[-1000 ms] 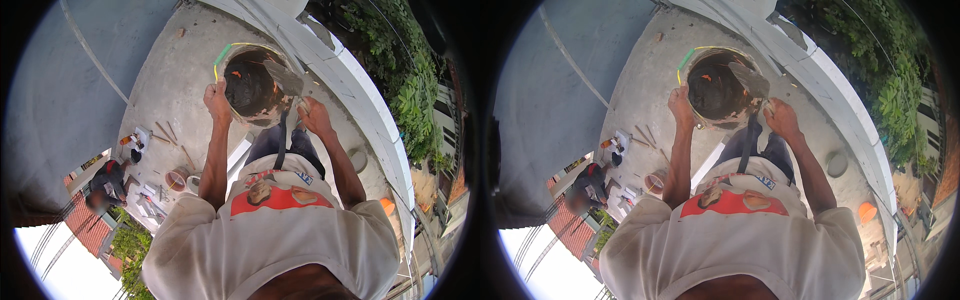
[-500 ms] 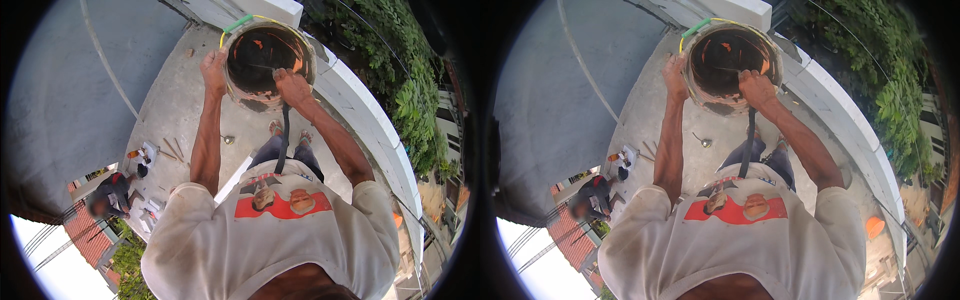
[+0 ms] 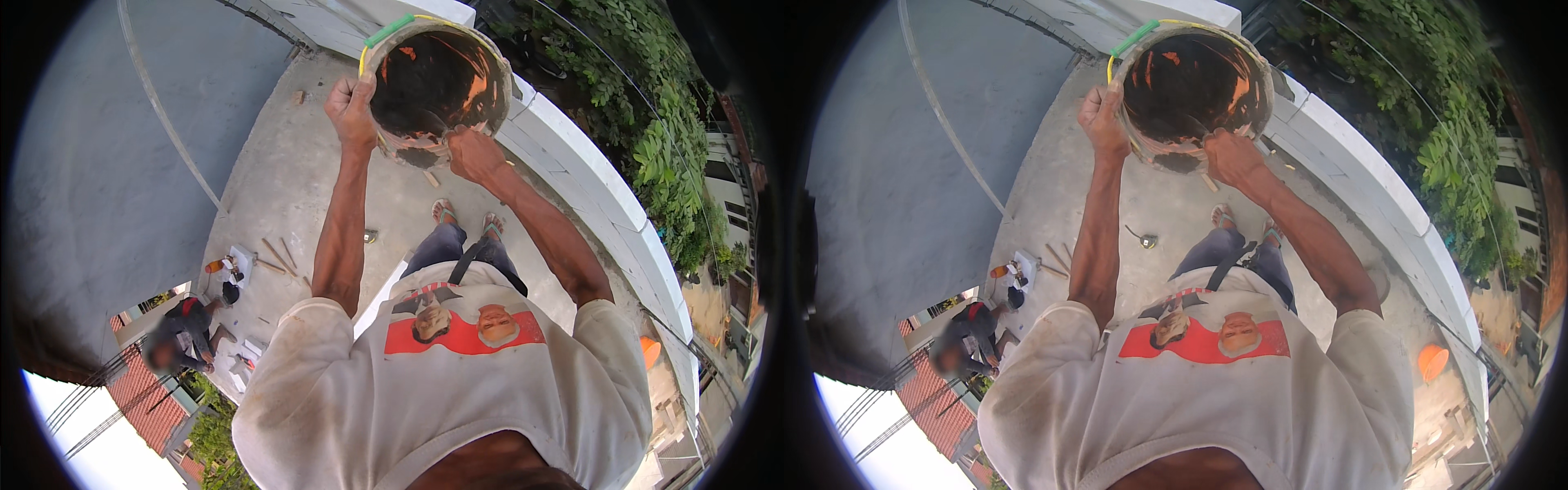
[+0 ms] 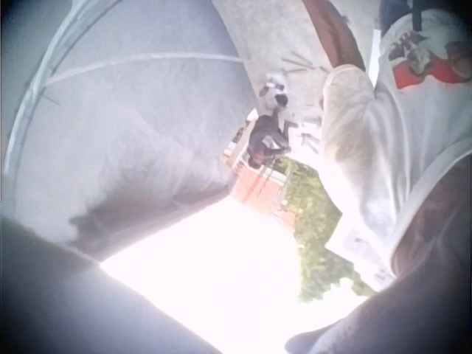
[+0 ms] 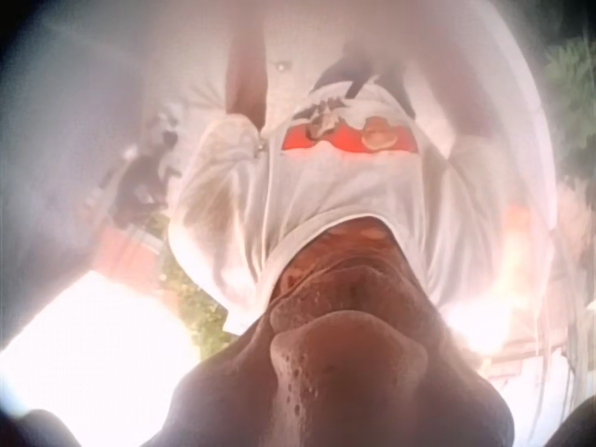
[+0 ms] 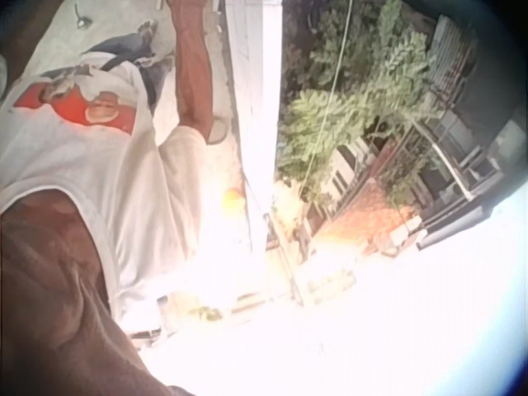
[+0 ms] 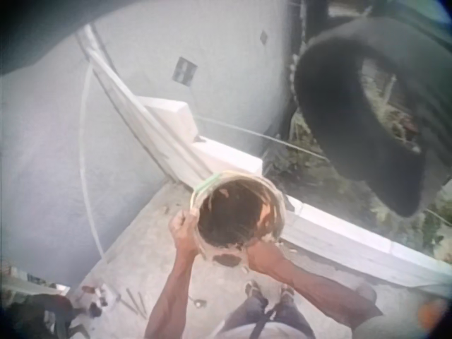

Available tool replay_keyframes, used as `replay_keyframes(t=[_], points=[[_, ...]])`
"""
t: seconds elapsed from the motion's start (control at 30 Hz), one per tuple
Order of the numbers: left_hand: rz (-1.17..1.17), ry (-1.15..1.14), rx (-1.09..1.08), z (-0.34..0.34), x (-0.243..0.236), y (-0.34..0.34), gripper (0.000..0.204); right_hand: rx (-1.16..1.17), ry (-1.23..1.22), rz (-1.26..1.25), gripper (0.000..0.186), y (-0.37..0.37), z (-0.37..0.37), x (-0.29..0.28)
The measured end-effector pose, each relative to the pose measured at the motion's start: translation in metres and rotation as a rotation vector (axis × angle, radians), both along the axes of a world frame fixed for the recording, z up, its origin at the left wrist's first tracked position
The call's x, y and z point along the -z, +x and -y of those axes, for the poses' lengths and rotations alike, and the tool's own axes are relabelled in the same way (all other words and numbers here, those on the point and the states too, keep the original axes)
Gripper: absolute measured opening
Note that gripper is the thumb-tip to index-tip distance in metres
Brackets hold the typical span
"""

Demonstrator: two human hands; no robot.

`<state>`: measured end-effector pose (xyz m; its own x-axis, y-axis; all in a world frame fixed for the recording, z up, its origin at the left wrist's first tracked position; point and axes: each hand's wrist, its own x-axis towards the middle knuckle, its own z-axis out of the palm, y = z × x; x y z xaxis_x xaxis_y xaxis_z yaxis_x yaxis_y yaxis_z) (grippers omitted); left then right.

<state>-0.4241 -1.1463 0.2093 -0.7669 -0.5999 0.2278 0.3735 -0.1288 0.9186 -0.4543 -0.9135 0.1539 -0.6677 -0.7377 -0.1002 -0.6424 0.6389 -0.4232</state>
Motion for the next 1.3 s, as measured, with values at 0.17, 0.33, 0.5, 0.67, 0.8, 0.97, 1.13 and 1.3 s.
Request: replay_keyframes(t=[0.17, 0.33, 0.5, 0.67, 0.8, 0.97, 1.13, 1.3], points=[[0.043, 0.064, -0.031, -0.020, 0.022, -0.004, 0.030, 0.027, -0.190, 0.332, 0.025, 0.008, 0.011, 0.005], [0.171, 0.063, -0.144, -0.026, 0.056, 0.004, 0.024, 0.235, -0.346, 1.059, 0.024, 0.008, -0.017, -0.007], [0.384, 0.268, -0.274, -0.033, 0.083, 0.029, 0.020, 0.414, -0.664, 1.389, 0.017, 0.020, -0.065, -0.001], [0.542, 0.439, -0.385, -0.039, 0.098, 0.079, 0.026, 0.616, -0.509, 1.005, 0.022, -0.019, -0.145, 0.025], [0.593, 0.441, -0.472, -0.053, 0.105, 0.120, 0.030, 0.541, -0.292, 0.243, 0.028, -0.071, -0.201, 0.059], [0.633, 0.413, -0.557, -0.085, 0.095, 0.156, 0.032, 0.499, 0.097, -0.057, 0.035, -0.112, -0.234, 0.116], [0.669, 0.300, -0.606, -0.116, 0.077, 0.170, 0.031, 0.440, 0.157, -0.172, 0.041, -0.099, -0.274, 0.143], [0.520, 0.370, -0.569, -0.147, 0.069, 0.167, 0.027, 0.476, 0.119, -0.041, 0.041, -0.083, -0.296, 0.137]])
